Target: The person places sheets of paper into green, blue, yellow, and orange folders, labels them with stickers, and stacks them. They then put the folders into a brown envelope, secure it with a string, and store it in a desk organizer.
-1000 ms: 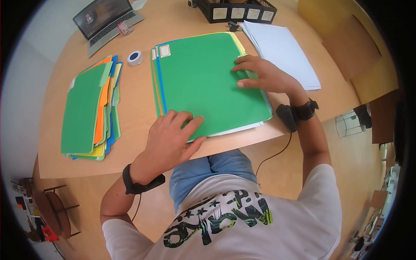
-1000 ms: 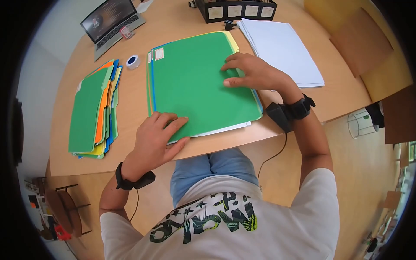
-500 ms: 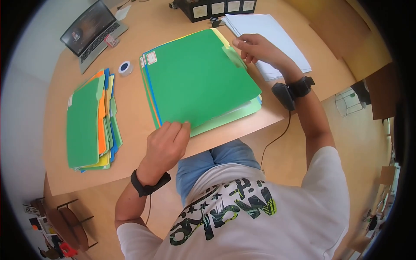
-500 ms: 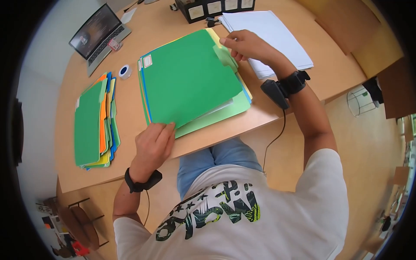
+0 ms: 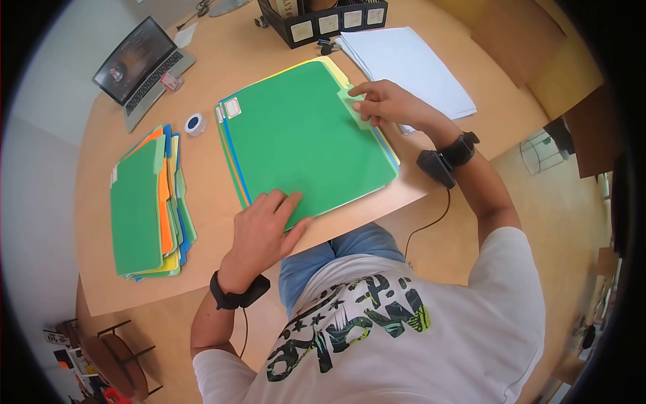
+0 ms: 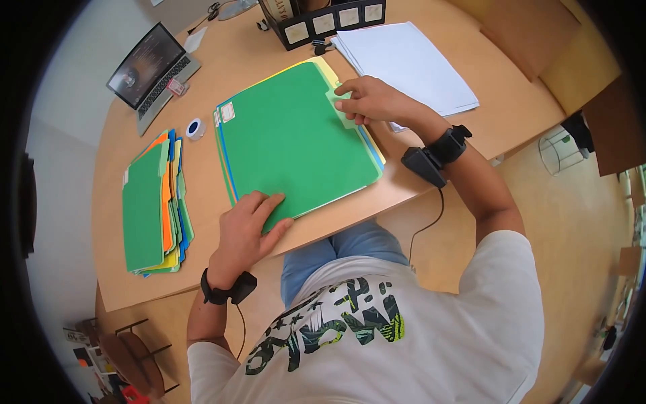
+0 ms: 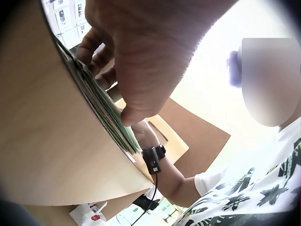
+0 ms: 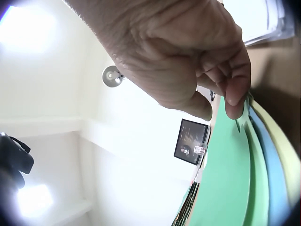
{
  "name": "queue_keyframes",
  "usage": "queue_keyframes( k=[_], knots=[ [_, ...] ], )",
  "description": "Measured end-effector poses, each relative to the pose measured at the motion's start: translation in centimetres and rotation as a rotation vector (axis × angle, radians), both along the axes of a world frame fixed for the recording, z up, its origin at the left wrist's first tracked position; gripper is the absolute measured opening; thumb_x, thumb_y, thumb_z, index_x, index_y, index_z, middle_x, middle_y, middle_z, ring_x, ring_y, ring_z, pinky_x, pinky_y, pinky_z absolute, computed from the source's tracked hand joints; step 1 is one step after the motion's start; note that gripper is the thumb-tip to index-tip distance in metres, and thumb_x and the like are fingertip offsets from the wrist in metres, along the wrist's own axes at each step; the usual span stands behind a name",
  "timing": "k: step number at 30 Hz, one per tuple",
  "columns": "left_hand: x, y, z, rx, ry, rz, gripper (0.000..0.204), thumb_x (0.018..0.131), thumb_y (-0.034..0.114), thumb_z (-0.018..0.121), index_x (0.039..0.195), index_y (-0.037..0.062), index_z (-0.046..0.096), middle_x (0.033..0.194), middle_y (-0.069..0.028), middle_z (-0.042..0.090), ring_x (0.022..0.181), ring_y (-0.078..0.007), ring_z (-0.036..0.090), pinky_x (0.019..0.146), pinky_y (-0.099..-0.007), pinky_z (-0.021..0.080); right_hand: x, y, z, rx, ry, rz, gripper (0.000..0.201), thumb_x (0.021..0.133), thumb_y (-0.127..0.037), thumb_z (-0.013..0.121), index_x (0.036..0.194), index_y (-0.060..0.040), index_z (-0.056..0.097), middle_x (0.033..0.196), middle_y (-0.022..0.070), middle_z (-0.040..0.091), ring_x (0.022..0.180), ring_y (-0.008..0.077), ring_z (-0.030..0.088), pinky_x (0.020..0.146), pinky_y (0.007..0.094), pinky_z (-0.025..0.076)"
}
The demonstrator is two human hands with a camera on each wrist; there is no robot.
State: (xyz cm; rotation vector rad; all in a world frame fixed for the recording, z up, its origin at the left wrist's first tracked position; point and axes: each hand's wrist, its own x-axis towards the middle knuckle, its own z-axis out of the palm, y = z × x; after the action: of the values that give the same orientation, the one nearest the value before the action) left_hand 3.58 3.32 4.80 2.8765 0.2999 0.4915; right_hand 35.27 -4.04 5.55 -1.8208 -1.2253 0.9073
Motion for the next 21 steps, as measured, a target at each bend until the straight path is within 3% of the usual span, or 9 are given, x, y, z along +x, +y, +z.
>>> queue_keyframes(
  k=[6, 9, 11, 12, 15, 18, 19, 21],
  knots=[
    [0.1, 0.2, -0.1, -0.069, 0.027, -0.005, 0.036, 0.078, 0.026, 0.069, 0.105, 0.0045, 0.061, 0.086, -0.0104, 0.054, 0.074, -0.0269, 0.057, 0.060, -0.0361, 0.047, 0.0, -0.3, -0.9, -0.029, -0.017, 0.010, 0.040, 0.088, -0.025, 0.060, 0.114, 0.0047, 0.058, 0.076, 0.0067, 0.060, 0.062, 0.0112, 0.056, 0.056, 0.0232, 0.046],
    [0.0, 0.1, 0.1, -0.079, 0.066, 0.002, 0.035, 0.079, 0.025, 0.067, 0.106, 0.0041, 0.061, 0.088, -0.0110, 0.054, 0.078, -0.0280, 0.057, 0.065, -0.0375, 0.047, -0.5, -0.5, -0.7, 0.042, -0.176, 0.061, 0.039, 0.087, -0.026, 0.060, 0.114, 0.0027, 0.059, 0.075, 0.0067, 0.060, 0.061, 0.0133, 0.057, 0.057, 0.0264, 0.047],
    [0.1, 0.4, 0.7, -0.083, 0.127, 0.020, 0.033, 0.082, 0.024, 0.065, 0.107, 0.0032, 0.060, 0.090, -0.0119, 0.055, 0.081, -0.0292, 0.057, 0.069, -0.0385, 0.046, -1.9, -0.9, -0.3, 0.212, -0.215, 0.012, 0.039, 0.087, -0.028, 0.061, 0.114, 0.0003, 0.059, 0.081, 0.0084, 0.061, 0.068, 0.0171, 0.059, 0.063, 0.0293, 0.048],
    [0.3, 0.8, 1.0, -0.060, 0.034, 0.039, 0.032, 0.083, 0.023, 0.063, 0.107, 0.0028, 0.060, 0.093, -0.0125, 0.056, 0.083, -0.0293, 0.057, 0.071, -0.0384, 0.046, -2.5, -0.9, 0.0, 0.295, -0.233, -0.012, 0.039, 0.086, -0.028, 0.061, 0.115, -0.0009, 0.059, 0.084, 0.0093, 0.061, 0.072, 0.0190, 0.060, 0.065, 0.0307, 0.049],
    [2.0, 3.7, 2.4, -0.059, -0.200, 0.080, 0.029, 0.087, 0.021, 0.058, 0.109, 0.0018, 0.059, 0.100, -0.0144, 0.057, 0.088, -0.0290, 0.057, 0.077, -0.0371, 0.046, -4.5, 0.3, 1.6, 0.656, -0.590, 0.071, 0.038, 0.087, -0.031, 0.060, 0.115, -0.0057, 0.059, 0.095, 0.0125, 0.059, 0.087, 0.0241, 0.059, 0.075, 0.0332, 0.047],
    [4.7, 9.0, 4.4, -0.105, -0.179, 0.110, 0.031, 0.090, 0.024, 0.054, 0.111, 0.0018, 0.059, 0.105, -0.0145, 0.060, 0.092, -0.0267, 0.058, 0.082, -0.0345, 0.045, -4.0, 3.1, 2.6, 0.560, -0.781, 0.294, 0.038, 0.090, -0.032, 0.058, 0.117, -0.0054, 0.058, 0.111, 0.0115, 0.056, 0.102, 0.0210, 0.054, 0.083, 0.0322, 0.044],
    [5.2, 10.6, 4.4, -0.139, -0.119, 0.137, 0.032, 0.090, 0.025, 0.054, 0.111, 0.0018, 0.058, 0.105, -0.0143, 0.060, 0.092, -0.0267, 0.058, 0.082, -0.0344, 0.045, -3.3, 4.1, 3.5, 0.371, -0.735, 0.403, 0.043, 0.090, -0.037, 0.057, 0.119, -0.0051, 0.057, 0.110, 0.0102, 0.058, 0.102, 0.0218, 0.056, 0.085, 0.0337, 0.045],
    [6.0, 13.0, 4.1, -0.198, -0.002, 0.183, 0.034, 0.091, 0.028, 0.054, 0.112, 0.0018, 0.058, 0.104, -0.0140, 0.061, 0.093, -0.0266, 0.058, 0.083, -0.0343, 0.045, -2.2, 6.1, 4.1, 0.308, -0.472, 0.444, 0.045, 0.091, -0.039, 0.055, 0.120, -0.0047, 0.056, 0.108, 0.0091, 0.059, 0.100, 0.0208, 0.057, 0.085, 0.0335, 0.045]
  ],
)
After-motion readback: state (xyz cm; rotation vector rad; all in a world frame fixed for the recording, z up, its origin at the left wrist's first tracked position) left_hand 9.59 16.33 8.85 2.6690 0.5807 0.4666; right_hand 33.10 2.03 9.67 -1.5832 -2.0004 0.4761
